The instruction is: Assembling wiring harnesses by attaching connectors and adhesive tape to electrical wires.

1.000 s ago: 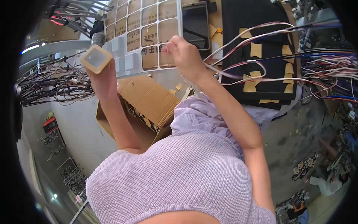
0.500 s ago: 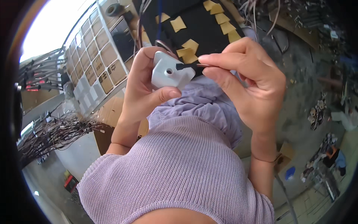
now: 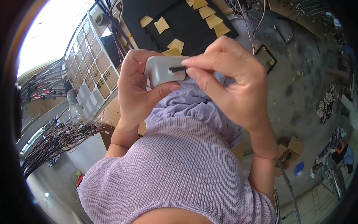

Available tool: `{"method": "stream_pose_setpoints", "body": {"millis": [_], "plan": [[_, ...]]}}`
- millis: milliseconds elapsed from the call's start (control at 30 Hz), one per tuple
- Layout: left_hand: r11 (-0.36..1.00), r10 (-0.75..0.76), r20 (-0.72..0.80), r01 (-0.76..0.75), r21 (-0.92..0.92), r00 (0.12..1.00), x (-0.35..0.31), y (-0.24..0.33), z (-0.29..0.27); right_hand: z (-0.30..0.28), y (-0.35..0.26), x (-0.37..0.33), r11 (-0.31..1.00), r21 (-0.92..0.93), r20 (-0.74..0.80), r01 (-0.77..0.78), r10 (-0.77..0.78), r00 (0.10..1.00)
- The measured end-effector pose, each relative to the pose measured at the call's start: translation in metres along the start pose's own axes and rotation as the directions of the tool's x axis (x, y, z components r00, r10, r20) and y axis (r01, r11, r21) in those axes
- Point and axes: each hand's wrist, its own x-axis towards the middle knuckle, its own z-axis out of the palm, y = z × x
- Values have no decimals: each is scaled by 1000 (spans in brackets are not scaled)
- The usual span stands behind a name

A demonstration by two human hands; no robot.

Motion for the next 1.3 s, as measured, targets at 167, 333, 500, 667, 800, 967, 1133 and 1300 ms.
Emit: {"method": "stream_pose_setpoints", "body": {"millis": [167, 333, 500, 667, 800, 967, 1133, 1300], "plan": [[1000, -24, 30, 23, 18, 999, 1, 1, 0, -3, 4, -9, 1000, -25, 46, -18, 20, 999], [986, -56, -8, 57, 157, 998, 3, 5, 9, -6, 6, -5, 989, -126, 41, 78, -73, 996], [690, 430, 65, -374, 619, 901, 18, -9, 17, -6, 4, -1, 954, -278, 15, 112, -112, 994], [599, 449, 161, -430, 675, 879, 21, -15, 14, -2, 17, -6, 992, -124, -40, 17, -22, 999], [549, 429, 208, -437, 713, 879, 22, -22, 11, 6, 29, -8, 983, -180, 44, -31, 39, 998], [701, 349, 57, -301, 646, 935, 19, -38, 16, 12, 24, -18, 917, -390, 33, 87, -81, 996], [977, 33, 107, -55, 208, 994, 29, -36, 19, 2, 27, -28, 755, -574, 176, 316, -263, 948], [987, -157, 205, 145, 72, 966, 36, -33, 17, -2, 34, -27, 768, -552, 186, 326, -267, 945]]}}
